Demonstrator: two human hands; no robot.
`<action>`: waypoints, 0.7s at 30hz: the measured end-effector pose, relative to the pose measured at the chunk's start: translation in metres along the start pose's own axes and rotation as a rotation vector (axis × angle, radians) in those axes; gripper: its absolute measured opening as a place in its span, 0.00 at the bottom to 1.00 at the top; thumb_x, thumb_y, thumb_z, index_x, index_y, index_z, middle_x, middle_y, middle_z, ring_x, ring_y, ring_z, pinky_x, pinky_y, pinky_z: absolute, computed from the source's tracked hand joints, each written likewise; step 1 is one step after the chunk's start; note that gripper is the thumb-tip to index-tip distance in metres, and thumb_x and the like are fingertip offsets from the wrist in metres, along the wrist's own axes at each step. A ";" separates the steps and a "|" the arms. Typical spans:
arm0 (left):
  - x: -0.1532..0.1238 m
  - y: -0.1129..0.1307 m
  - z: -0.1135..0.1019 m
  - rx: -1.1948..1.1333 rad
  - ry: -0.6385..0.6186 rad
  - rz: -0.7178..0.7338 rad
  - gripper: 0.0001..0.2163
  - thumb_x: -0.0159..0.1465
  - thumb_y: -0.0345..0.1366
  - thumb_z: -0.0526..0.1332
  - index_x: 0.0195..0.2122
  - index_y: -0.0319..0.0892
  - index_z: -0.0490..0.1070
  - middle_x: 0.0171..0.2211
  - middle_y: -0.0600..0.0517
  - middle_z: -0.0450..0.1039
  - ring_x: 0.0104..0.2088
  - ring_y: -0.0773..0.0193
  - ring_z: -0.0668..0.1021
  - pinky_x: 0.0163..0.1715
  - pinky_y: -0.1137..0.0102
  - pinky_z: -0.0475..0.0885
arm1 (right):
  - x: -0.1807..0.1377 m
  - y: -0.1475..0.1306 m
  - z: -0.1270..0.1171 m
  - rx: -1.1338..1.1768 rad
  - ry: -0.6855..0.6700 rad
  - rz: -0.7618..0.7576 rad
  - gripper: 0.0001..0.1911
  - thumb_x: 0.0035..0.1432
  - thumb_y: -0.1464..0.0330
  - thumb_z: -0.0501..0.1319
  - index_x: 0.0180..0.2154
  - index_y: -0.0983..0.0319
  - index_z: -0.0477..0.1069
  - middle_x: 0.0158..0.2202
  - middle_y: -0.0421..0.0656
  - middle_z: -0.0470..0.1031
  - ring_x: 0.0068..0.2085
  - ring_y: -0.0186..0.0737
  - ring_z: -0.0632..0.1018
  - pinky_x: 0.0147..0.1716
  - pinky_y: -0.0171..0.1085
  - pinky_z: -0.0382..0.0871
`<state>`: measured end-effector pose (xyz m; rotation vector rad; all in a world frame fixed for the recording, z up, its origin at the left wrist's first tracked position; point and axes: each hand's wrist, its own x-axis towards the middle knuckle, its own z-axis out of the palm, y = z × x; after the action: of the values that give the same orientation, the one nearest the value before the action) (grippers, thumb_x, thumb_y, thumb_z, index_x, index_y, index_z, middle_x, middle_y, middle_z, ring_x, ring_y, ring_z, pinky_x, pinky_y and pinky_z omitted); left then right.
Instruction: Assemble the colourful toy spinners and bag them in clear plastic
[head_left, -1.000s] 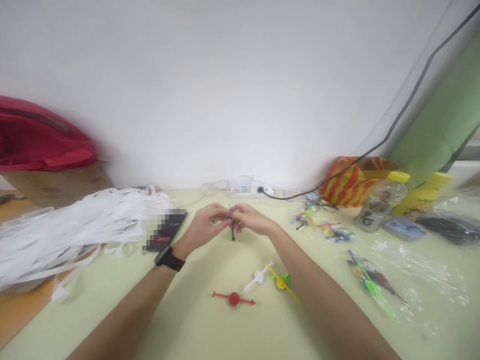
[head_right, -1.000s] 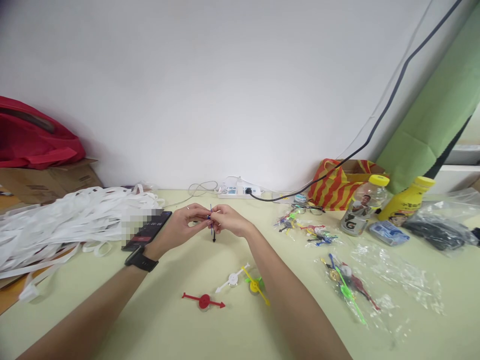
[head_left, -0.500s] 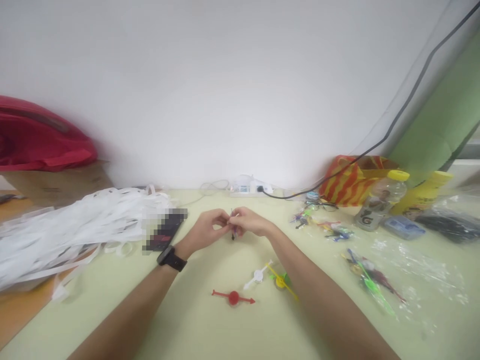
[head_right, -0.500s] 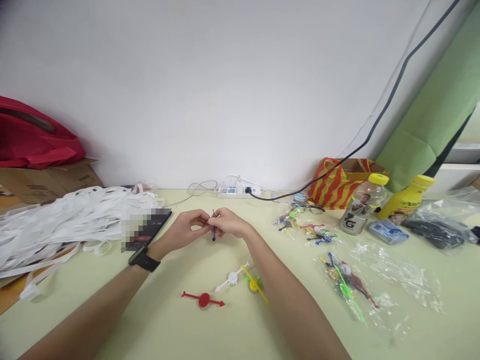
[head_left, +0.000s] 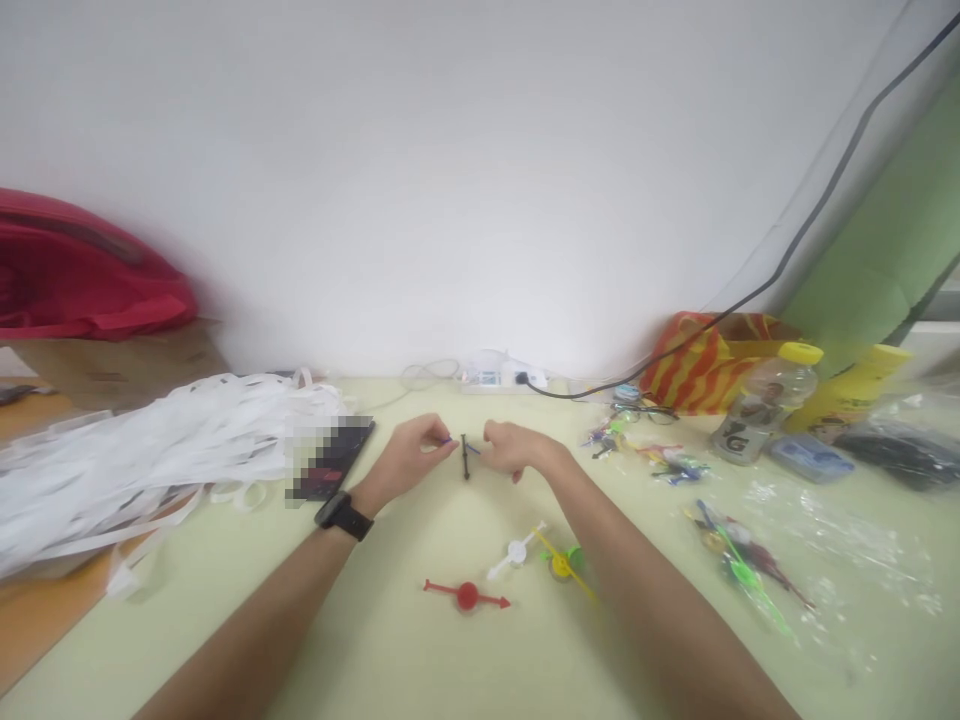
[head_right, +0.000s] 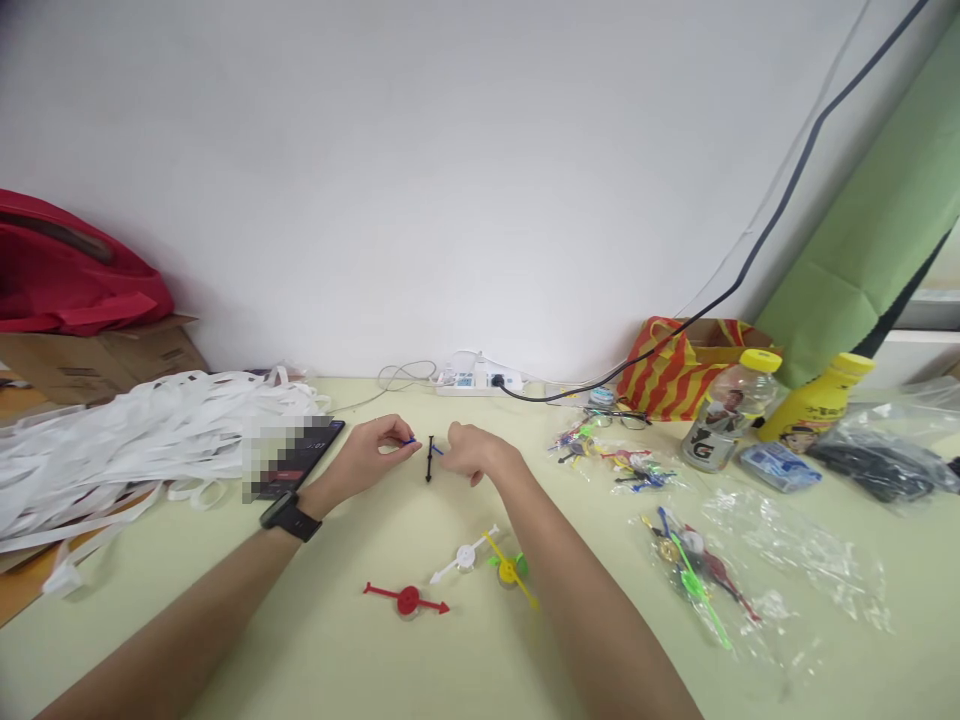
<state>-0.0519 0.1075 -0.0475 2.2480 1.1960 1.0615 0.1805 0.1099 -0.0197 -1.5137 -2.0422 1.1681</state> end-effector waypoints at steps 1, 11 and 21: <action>-0.001 -0.003 0.000 0.037 0.010 0.015 0.09 0.65 0.45 0.65 0.35 0.45 0.75 0.36 0.50 0.80 0.38 0.57 0.79 0.41 0.63 0.76 | -0.005 -0.001 -0.004 -0.059 0.025 0.002 0.16 0.41 0.75 0.70 0.29 0.58 0.64 0.29 0.45 0.76 0.28 0.45 0.78 0.24 0.37 0.66; -0.008 -0.033 0.002 0.125 0.010 -0.076 0.13 0.65 0.47 0.64 0.44 0.47 0.81 0.46 0.48 0.83 0.48 0.51 0.82 0.53 0.58 0.75 | -0.054 -0.061 0.001 -0.643 -0.645 0.013 0.18 0.27 0.72 0.80 0.22 0.60 0.74 0.27 0.38 0.78 0.28 0.42 0.79 0.24 0.35 0.68; -0.003 -0.030 0.007 0.204 -0.006 -0.127 0.15 0.66 0.48 0.62 0.45 0.45 0.80 0.47 0.46 0.82 0.48 0.50 0.81 0.53 0.57 0.74 | -0.053 -0.058 -0.001 -0.743 -0.570 0.143 0.08 0.43 0.75 0.69 0.22 0.63 0.70 0.36 0.46 0.82 0.38 0.50 0.82 0.34 0.41 0.74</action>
<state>-0.0641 0.1224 -0.0718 2.2854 1.4823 0.9205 0.1644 0.0570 0.0356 -1.7991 -3.0397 1.0177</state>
